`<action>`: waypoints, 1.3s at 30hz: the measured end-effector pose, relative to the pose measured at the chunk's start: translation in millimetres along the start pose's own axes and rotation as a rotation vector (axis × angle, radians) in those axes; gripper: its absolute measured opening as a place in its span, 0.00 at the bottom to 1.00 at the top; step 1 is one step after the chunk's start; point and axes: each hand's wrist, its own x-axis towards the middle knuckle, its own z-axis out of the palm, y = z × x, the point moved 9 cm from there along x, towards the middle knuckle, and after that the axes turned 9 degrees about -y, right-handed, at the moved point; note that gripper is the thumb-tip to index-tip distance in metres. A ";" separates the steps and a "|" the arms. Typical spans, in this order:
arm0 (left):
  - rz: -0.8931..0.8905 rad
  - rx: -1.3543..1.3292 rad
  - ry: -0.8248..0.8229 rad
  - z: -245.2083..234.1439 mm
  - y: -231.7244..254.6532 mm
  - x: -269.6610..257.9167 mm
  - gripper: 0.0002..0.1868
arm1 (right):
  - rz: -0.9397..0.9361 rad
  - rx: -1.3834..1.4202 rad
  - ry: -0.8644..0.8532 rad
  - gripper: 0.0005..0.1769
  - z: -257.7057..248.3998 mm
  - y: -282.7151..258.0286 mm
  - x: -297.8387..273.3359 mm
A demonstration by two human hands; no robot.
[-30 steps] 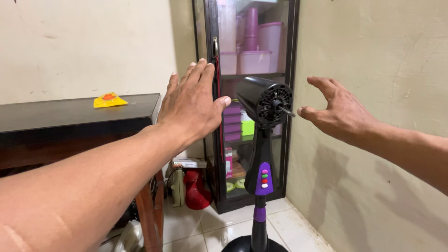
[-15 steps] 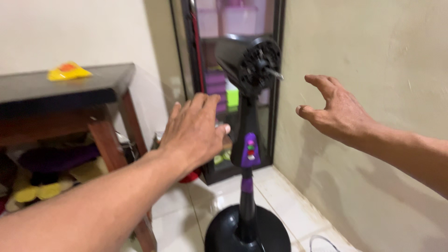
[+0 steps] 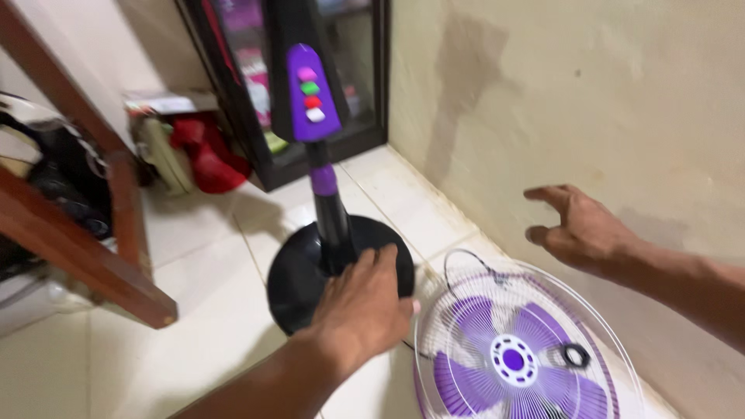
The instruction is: The person disassembles a standing electric fan by removing the front grille, fan blades, and rear grille, then reassembles the fan by reinstalling the rear grille, fan blades, and front grille in sequence.
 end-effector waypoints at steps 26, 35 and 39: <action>-0.360 -0.683 0.040 305.6 -96.0 120.3 0.24 | 0.243 0.348 -0.539 0.48 275.9 302.1 19.4; -0.441 -1.350 -0.025 285.0 -94.2 84.8 0.20 | 0.340 0.207 -0.316 0.38 260.3 273.7 -7.4; -0.503 -1.228 -0.019 248.6 -109.7 59.7 0.17 | 0.318 0.003 -0.235 0.35 224.1 232.7 -15.0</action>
